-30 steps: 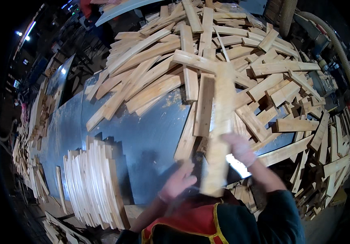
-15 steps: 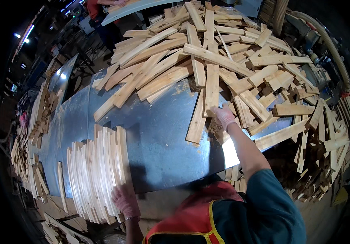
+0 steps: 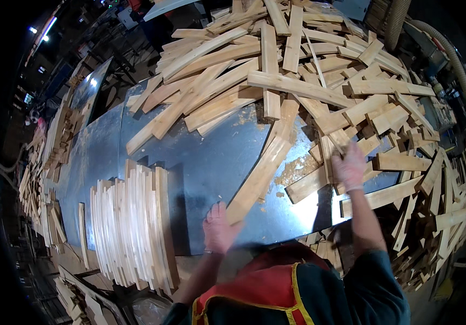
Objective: The person sorts wooden planks on a metal table, picking them up from a pile and arranging them into a neat stack. They handle the wood by hand, repeatedly moving pieces from the disorganized pile to the organized stack.
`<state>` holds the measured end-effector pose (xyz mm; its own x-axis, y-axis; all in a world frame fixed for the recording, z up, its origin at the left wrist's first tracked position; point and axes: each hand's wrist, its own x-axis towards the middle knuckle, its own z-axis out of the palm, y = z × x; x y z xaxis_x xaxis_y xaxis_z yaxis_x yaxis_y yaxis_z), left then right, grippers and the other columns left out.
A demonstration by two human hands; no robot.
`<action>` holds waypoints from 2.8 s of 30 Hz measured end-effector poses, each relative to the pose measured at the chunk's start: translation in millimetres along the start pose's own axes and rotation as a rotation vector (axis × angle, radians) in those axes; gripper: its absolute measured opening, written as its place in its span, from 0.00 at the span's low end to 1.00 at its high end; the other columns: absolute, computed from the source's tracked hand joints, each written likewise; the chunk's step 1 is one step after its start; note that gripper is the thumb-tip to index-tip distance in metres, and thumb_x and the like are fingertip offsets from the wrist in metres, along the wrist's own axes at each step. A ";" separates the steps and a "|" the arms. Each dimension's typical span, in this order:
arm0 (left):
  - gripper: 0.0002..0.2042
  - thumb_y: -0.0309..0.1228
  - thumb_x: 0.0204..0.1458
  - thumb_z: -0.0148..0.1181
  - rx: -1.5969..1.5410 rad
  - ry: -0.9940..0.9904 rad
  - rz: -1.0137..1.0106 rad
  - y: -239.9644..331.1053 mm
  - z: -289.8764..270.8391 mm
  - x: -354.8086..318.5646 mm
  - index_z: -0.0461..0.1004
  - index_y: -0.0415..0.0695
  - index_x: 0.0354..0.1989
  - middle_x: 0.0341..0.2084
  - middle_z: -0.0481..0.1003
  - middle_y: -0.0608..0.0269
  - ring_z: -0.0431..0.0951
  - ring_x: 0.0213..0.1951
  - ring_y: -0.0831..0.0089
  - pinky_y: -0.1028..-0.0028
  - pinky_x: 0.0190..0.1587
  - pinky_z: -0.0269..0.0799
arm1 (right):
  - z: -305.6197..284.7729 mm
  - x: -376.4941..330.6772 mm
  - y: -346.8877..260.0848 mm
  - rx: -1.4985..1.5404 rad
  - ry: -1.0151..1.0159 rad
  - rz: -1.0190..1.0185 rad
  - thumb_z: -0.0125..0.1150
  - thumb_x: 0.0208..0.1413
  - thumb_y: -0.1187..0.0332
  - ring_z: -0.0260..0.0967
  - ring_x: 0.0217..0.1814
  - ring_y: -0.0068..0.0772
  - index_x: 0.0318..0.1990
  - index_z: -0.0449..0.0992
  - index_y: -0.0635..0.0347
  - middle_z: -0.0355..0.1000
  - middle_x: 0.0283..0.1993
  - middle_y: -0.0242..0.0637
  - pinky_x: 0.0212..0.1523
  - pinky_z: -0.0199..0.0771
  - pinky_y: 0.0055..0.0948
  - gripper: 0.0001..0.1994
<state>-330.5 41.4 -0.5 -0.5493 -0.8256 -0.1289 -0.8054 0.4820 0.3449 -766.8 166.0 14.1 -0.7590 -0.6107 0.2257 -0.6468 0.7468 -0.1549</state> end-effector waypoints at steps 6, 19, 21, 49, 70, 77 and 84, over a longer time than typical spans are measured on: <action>0.43 0.46 0.47 0.74 0.009 -0.240 -0.003 8.4 7.4 16.9 0.63 0.42 0.71 0.53 0.77 0.43 0.78 0.54 0.45 0.54 0.56 0.75 | -22.5 37.6 28.5 -0.012 -0.573 0.185 0.78 0.42 0.53 0.73 0.64 0.59 0.72 0.63 0.60 0.74 0.62 0.57 0.64 0.74 0.47 0.48; 0.37 0.35 0.52 0.65 0.416 0.215 -0.291 -194.3 -25.5 -134.2 0.62 0.45 0.73 0.71 0.63 0.46 0.60 0.72 0.39 0.42 0.75 0.52 | -66.1 -216.8 -48.5 0.004 -0.663 0.019 0.79 0.38 0.50 0.70 0.63 0.57 0.76 0.59 0.56 0.70 0.61 0.57 0.64 0.73 0.47 0.55; 0.39 0.36 0.53 0.66 0.463 0.243 -0.322 -207.0 -26.6 -132.2 0.59 0.45 0.75 0.73 0.61 0.46 0.57 0.74 0.39 0.41 0.76 0.48 | -74.4 -227.0 -63.7 0.064 -0.691 0.067 0.79 0.38 0.49 0.69 0.65 0.56 0.77 0.58 0.58 0.71 0.60 0.56 0.64 0.74 0.47 0.56; 0.48 0.50 0.40 0.77 0.159 0.022 0.198 121.4 40.9 164.4 0.65 0.41 0.70 0.52 0.72 0.50 0.75 0.52 0.48 0.52 0.50 0.76 | -242.2 -99.4 554.9 -0.651 0.151 0.667 0.67 0.60 0.58 0.71 0.66 0.61 0.72 0.67 0.58 0.70 0.67 0.61 0.65 0.71 0.51 0.33; 0.16 0.26 0.60 0.61 -1.466 -0.277 -0.523 26.6 -30.9 -65.3 0.77 0.40 0.57 0.45 0.80 0.69 0.78 0.46 0.78 0.73 0.49 0.76 | 8.1 -14.5 -79.9 0.253 -0.475 0.147 0.76 0.46 0.55 0.71 0.66 0.58 0.78 0.55 0.62 0.68 0.68 0.62 0.63 0.74 0.45 0.52; 0.33 0.32 0.49 0.68 0.237 0.156 -0.138 -144.0 -26.3 -145.0 0.70 0.42 0.67 0.62 0.71 0.44 0.71 0.62 0.43 0.41 0.64 0.64 | -7.7 -126.1 -87.6 2.055 -1.026 0.629 0.62 0.44 0.74 0.78 0.57 0.48 0.70 0.65 0.66 0.77 0.58 0.50 0.60 0.84 0.44 0.39; 0.31 0.39 0.55 0.69 -0.066 0.152 -0.187 -109.2 -47.2 -116.0 0.71 0.42 0.67 0.61 0.74 0.49 0.73 0.61 0.50 0.54 0.67 0.64 | -7.2 -236.5 -144.6 1.956 -1.453 0.606 0.62 0.50 0.80 0.74 0.66 0.45 0.70 0.67 0.64 0.75 0.66 0.43 0.69 0.74 0.45 0.35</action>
<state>-168.3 70.7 20.7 -0.3486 -0.9356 -0.0567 -0.8709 0.3009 0.3885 -493.1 204.3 -9.9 0.1649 -0.8585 -0.4857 0.8419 0.3790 -0.3841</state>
